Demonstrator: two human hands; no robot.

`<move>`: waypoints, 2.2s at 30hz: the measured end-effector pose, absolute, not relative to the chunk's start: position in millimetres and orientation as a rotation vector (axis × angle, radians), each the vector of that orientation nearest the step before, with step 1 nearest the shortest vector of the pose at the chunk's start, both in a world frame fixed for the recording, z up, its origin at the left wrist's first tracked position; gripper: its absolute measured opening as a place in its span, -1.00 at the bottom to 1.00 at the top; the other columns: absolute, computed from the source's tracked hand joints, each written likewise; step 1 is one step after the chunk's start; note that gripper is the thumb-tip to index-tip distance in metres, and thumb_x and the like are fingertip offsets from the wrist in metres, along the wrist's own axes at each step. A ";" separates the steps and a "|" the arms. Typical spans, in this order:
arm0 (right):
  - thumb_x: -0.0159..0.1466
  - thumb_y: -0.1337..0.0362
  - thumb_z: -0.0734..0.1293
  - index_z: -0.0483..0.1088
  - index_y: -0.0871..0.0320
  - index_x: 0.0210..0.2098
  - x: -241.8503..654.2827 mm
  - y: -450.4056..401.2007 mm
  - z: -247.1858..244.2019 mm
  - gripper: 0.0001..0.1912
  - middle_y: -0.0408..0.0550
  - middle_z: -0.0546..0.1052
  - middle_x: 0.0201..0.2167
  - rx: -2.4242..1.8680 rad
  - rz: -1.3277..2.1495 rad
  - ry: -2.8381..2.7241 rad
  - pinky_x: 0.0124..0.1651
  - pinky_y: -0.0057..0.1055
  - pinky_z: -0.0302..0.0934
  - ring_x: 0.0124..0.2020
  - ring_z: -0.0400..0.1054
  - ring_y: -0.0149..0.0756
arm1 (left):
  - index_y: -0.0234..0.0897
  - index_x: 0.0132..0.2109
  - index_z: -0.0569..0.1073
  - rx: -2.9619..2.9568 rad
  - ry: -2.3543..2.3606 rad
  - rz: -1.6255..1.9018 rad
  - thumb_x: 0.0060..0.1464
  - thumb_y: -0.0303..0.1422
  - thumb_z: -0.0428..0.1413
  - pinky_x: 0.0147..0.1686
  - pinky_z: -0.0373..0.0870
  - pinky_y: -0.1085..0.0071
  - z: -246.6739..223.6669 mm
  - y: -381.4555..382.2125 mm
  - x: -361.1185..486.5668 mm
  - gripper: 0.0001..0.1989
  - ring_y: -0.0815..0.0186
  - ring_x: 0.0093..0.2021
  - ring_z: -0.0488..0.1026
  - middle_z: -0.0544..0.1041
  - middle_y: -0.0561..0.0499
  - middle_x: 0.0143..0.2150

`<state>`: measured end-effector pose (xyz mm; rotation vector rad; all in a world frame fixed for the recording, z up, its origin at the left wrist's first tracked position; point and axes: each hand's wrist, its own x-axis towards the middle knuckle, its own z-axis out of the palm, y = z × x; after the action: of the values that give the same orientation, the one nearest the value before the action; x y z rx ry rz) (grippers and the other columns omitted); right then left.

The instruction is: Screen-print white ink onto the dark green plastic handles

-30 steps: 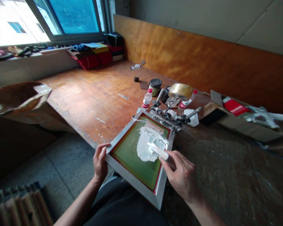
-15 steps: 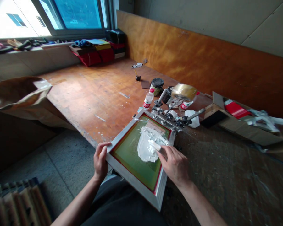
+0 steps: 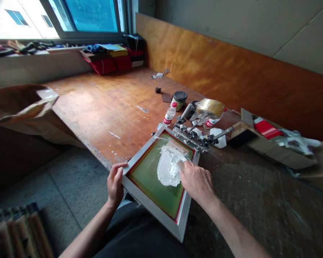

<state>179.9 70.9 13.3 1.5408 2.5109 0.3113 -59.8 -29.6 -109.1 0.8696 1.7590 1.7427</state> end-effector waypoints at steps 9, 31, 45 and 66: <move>0.24 0.21 0.30 0.33 0.10 -0.39 177.9 65.4 37.2 -0.88 -0.03 0.56 -0.48 1.624 0.344 2.456 -0.50 -0.36 0.06 -0.46 0.48 -0.14 | -0.25 -0.21 0.49 0.874 1.734 1.731 0.18 -0.11 -0.02 -0.30 0.30 0.42 -110.7 -29.6 -61.3 -0.67 0.26 -0.29 0.42 0.50 0.01 -0.32; 0.26 0.22 0.32 0.31 0.08 -0.33 192.7 84.2 2.6 -0.90 -0.17 0.53 -0.33 1.597 0.314 2.688 -0.43 -0.37 0.04 -0.33 0.46 -0.22 | -0.24 -0.20 0.47 0.909 1.693 1.748 0.20 -0.15 -0.03 -0.33 0.25 0.46 -111.9 -29.3 -61.8 -0.70 0.30 -0.32 0.39 0.49 0.05 -0.36; 0.30 0.28 0.26 0.31 0.09 -0.31 198.6 58.0 30.5 -0.95 -0.12 0.49 -0.39 1.397 0.395 2.979 -0.33 -0.35 0.11 -0.35 0.41 -0.23 | -0.20 -0.19 0.48 0.943 1.683 1.774 0.23 -0.20 -0.02 -0.17 0.27 0.48 -115.5 -30.5 -61.4 -0.75 0.33 -0.22 0.39 0.48 0.08 -0.27; 0.13 0.52 0.25 0.35 0.15 -0.29 196.6 17.5 -2.2 -0.80 -0.08 0.44 -0.39 1.272 0.221 3.061 -0.26 -0.32 0.03 -0.35 0.31 -0.24 | -0.22 -0.19 0.49 0.895 1.704 1.766 0.20 -0.16 -0.01 -0.22 0.30 0.46 -113.1 -30.3 -60.3 -0.72 0.30 -0.24 0.40 0.50 0.05 -0.27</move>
<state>196.6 17.5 -2.2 1.2723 3.0609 0.2208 -60.3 -30.3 -113.1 0.8954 1.7044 1.7661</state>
